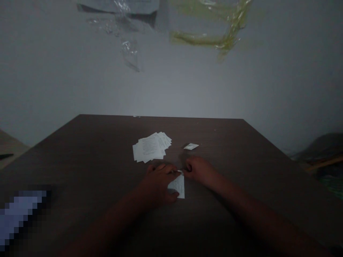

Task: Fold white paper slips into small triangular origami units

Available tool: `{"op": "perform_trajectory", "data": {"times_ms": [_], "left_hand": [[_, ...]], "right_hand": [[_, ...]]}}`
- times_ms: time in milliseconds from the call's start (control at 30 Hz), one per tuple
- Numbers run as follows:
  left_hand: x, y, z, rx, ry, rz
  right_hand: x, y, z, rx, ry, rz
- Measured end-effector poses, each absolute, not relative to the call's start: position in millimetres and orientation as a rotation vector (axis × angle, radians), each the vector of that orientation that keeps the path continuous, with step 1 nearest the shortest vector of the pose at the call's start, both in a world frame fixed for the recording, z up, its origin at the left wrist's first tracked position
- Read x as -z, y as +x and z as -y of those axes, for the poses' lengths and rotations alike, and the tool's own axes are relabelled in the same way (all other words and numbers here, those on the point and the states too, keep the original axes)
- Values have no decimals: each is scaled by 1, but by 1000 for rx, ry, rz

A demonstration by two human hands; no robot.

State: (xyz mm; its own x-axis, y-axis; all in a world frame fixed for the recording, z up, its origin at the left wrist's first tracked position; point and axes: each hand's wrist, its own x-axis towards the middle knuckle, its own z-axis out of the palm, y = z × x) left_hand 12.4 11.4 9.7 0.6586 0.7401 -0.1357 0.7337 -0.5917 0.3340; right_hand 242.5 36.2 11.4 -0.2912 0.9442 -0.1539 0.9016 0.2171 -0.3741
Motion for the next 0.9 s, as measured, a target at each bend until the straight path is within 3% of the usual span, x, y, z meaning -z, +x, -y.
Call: {"op": "perform_trajectory", "data": {"times_ms": [233, 667, 900], "left_hand": [[-11, 12, -7, -118, 2524, -1179], [-4, 11, -14, -54, 2527, -1157], [-12, 12, -9, -78, 2519, -1176]], "right_hand": [[-17, 238, -5, -820, -1712, 2510], [-16, 243, -38, -613, -1881, 2357], [-19, 240, -15, -833, -1783, 2466]]}}
